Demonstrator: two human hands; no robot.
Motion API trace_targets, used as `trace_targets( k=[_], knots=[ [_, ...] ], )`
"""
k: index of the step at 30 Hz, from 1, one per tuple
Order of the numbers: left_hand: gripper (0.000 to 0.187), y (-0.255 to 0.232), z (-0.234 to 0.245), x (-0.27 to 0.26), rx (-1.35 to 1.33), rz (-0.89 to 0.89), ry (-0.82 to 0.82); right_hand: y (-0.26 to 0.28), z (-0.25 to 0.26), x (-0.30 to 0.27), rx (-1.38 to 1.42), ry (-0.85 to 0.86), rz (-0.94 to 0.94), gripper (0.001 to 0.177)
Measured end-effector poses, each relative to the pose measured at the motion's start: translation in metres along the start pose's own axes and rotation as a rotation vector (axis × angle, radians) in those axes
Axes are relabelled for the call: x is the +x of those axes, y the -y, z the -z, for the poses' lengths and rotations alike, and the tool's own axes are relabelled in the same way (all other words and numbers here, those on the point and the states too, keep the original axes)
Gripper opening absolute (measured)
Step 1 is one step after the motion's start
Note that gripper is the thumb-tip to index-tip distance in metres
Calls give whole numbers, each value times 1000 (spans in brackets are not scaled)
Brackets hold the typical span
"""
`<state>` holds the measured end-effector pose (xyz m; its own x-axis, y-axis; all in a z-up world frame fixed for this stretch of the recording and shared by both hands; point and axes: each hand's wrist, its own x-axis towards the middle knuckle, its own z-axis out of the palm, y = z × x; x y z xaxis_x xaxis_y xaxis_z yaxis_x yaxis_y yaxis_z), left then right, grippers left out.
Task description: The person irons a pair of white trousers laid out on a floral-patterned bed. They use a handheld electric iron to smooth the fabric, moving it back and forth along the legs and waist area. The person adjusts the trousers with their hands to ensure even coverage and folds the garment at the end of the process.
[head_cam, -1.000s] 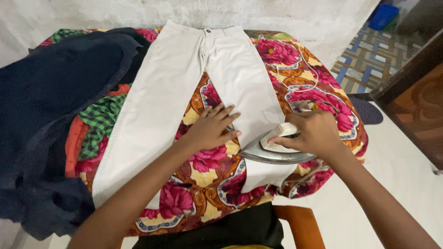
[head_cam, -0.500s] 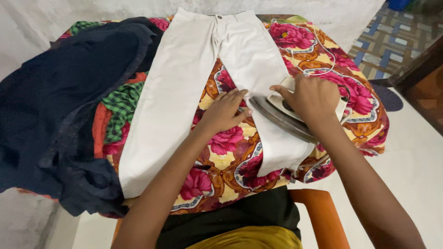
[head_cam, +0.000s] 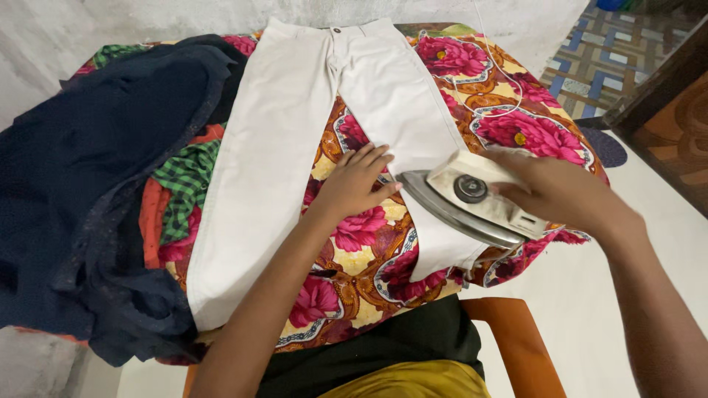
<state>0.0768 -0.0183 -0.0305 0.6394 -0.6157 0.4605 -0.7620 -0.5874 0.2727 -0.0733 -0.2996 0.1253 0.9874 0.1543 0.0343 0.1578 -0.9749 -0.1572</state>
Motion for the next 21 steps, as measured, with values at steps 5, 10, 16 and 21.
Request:
trace_targets(
  k=[5, 10, 16, 21],
  knots=[
    [75, -2, -2, -3, 48, -41, -99, -9, -31, -13, 40, -303, -219, 73],
    [71, -3, 0, -2, 2, 1, 9, -23, -31, 43, 33, -500, -74, 52],
    [77, -4, 2, -3, 26, -24, -51, -26, -34, 128, 69, -286, -11, 57],
    [75, -4, 1, 3, 28, -19, 42, -70, -9, 114, 190, 70, 317, 84]
  ],
)
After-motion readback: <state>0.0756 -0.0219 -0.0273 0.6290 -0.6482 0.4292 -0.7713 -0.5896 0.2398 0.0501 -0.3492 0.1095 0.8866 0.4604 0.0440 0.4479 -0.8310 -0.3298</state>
